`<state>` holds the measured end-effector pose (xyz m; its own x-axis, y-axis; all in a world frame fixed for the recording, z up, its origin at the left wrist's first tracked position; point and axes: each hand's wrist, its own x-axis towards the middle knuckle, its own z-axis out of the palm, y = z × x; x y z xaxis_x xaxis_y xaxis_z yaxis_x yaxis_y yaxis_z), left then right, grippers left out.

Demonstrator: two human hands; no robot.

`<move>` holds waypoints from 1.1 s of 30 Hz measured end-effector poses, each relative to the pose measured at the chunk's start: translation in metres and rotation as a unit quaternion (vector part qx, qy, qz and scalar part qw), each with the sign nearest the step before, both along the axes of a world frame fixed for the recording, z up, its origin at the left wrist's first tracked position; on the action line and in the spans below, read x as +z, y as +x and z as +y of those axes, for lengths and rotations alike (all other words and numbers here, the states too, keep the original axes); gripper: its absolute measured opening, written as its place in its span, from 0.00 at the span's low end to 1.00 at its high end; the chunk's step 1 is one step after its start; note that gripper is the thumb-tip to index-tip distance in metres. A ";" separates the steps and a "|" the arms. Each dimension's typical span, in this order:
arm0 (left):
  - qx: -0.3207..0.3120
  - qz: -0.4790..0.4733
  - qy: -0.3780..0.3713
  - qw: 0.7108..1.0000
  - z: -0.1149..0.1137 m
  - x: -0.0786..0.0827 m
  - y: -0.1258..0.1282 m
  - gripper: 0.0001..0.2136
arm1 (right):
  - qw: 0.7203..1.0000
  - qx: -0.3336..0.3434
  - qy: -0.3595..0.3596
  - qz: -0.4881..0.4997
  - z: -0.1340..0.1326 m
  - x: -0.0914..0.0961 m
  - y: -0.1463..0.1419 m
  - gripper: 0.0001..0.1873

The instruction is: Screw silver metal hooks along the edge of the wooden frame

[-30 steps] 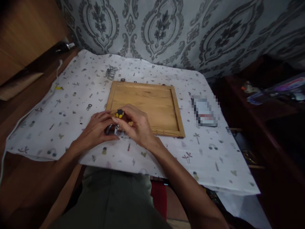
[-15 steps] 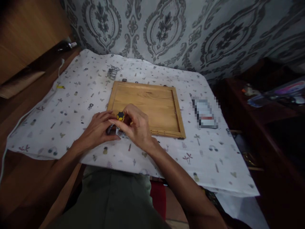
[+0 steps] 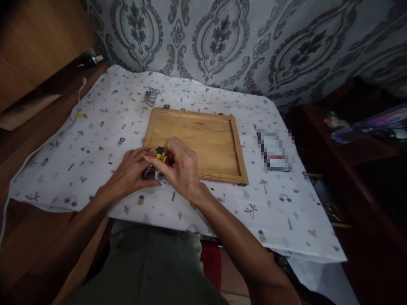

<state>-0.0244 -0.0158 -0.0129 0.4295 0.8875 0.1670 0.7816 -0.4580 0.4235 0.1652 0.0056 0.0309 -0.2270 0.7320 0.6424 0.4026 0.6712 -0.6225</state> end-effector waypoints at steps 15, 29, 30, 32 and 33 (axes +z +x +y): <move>-0.007 0.007 0.022 1.000 0.001 0.000 0.000 0.23 | 0.998 -0.051 -0.001 0.035 -0.006 0.000 -0.010 0.27; -0.012 0.010 0.012 1.000 0.001 0.003 -0.001 0.22 | 0.981 -0.087 -0.014 0.172 -0.005 0.003 0.010 0.24; -0.012 0.008 0.012 1.000 0.001 0.003 -0.001 0.22 | 0.982 -0.084 -0.021 0.166 -0.006 0.000 0.011 0.24; -0.012 0.007 0.013 1.000 0.001 0.003 -0.001 0.22 | 0.982 -0.082 -0.028 0.165 -0.006 -0.003 0.013 0.23; -0.013 0.008 0.014 1.000 0.001 0.003 -0.001 0.22 | 0.982 -0.082 -0.028 0.170 -0.005 -0.004 0.015 0.23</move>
<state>-0.0255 -0.0150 -0.0097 0.4557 0.8707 0.1853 0.7757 -0.4905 0.3972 0.1798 0.0004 0.0272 0.1171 0.7765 0.6192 0.2644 0.5766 -0.7731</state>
